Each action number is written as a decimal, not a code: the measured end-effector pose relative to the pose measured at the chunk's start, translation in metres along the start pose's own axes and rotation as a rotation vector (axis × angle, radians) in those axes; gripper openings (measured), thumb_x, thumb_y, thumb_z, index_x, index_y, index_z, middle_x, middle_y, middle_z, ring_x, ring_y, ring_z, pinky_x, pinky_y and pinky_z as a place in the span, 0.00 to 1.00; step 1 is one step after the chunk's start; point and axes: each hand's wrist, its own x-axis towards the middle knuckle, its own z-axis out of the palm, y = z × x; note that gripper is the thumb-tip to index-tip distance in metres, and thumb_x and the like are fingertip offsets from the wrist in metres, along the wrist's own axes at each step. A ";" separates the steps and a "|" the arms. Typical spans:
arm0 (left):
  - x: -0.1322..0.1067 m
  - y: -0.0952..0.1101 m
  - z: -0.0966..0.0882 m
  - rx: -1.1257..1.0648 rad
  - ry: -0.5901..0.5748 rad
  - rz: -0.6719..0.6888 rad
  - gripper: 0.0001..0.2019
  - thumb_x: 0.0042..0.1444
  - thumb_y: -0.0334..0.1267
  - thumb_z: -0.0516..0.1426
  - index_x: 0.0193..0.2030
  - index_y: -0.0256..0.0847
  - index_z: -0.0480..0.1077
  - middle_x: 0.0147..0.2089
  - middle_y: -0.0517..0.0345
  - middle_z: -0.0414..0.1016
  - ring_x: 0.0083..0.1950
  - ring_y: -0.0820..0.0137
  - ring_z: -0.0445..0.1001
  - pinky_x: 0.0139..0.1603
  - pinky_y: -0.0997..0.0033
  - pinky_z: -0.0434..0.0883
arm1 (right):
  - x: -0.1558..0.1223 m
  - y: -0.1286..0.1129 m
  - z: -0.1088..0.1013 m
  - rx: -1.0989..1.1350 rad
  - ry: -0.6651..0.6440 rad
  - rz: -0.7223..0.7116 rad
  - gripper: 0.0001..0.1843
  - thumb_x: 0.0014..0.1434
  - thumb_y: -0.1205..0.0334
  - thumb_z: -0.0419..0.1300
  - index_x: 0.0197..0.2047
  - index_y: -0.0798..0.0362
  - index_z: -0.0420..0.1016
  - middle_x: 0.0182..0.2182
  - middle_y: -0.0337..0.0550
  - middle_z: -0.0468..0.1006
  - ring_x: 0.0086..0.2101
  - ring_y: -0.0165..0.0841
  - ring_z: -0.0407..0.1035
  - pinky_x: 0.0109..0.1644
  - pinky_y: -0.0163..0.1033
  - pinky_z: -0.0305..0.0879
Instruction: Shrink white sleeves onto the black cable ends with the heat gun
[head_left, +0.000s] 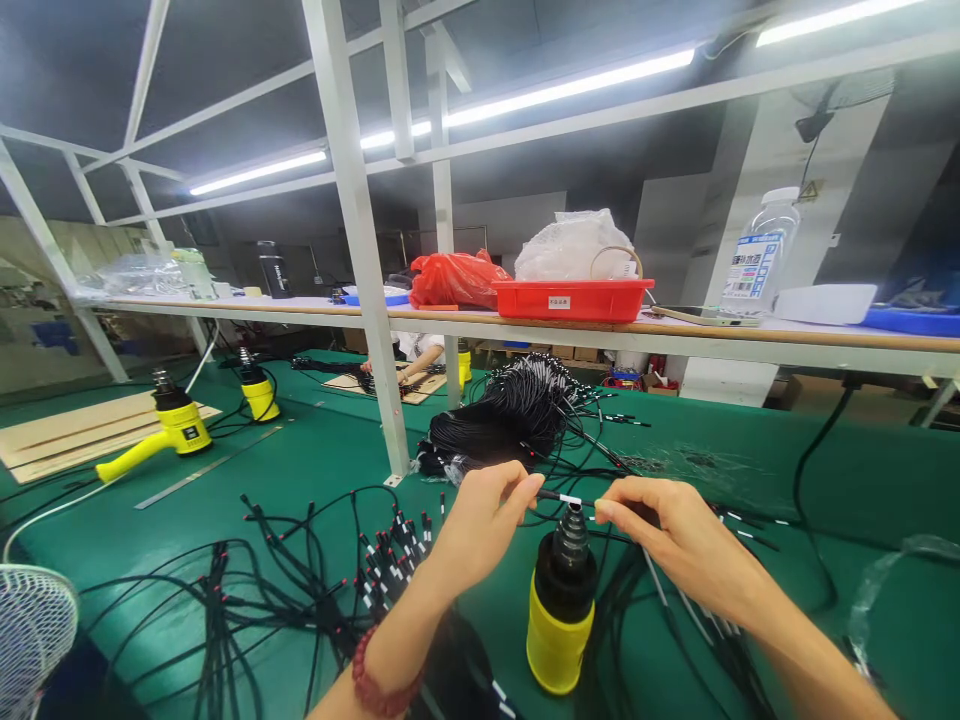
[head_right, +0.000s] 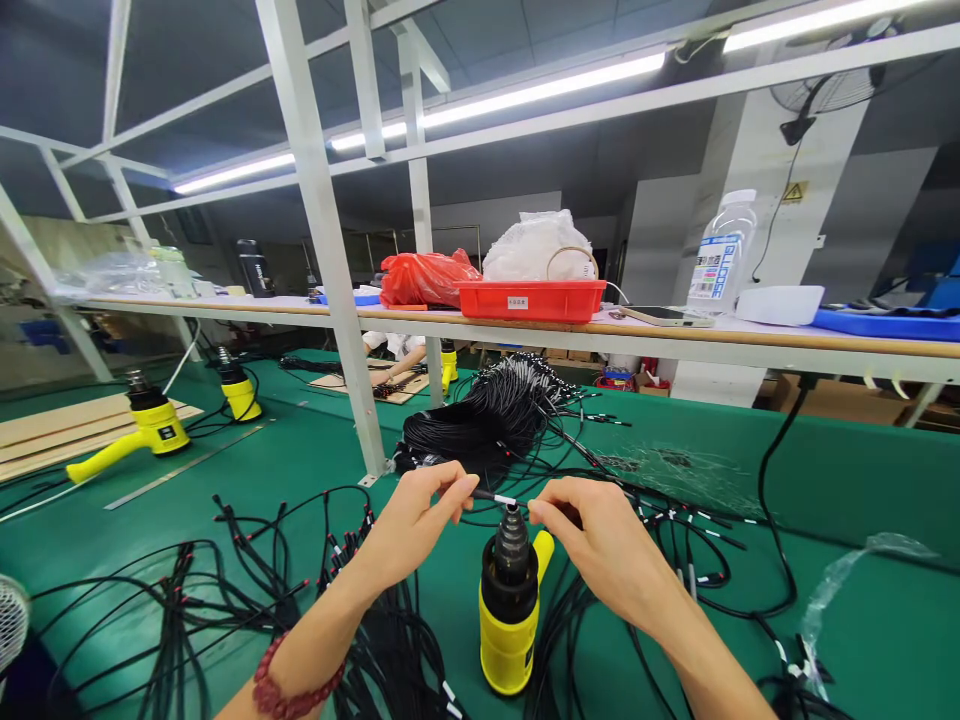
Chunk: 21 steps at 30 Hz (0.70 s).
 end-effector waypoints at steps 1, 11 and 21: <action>0.000 -0.001 0.001 0.001 0.005 0.010 0.18 0.64 0.46 0.48 0.26 0.40 0.66 0.25 0.62 0.67 0.29 0.72 0.65 0.31 0.73 0.59 | 0.000 0.000 0.000 0.001 0.007 0.000 0.19 0.64 0.51 0.50 0.28 0.51 0.73 0.25 0.38 0.74 0.27 0.32 0.65 0.31 0.35 0.57; 0.001 0.000 0.004 0.046 0.025 0.062 0.17 0.65 0.44 0.48 0.28 0.40 0.66 0.28 0.62 0.68 0.33 0.72 0.66 0.36 0.73 0.60 | -0.002 0.004 0.000 0.019 0.012 0.031 0.20 0.64 0.49 0.49 0.28 0.50 0.73 0.23 0.37 0.72 0.26 0.31 0.62 0.29 0.34 0.54; 0.001 -0.003 0.007 0.033 0.106 0.106 0.12 0.66 0.41 0.48 0.35 0.40 0.68 0.32 0.62 0.71 0.35 0.72 0.67 0.38 0.73 0.62 | -0.003 0.023 -0.003 0.000 0.095 0.136 0.24 0.61 0.43 0.47 0.31 0.50 0.75 0.22 0.39 0.71 0.24 0.33 0.63 0.28 0.37 0.55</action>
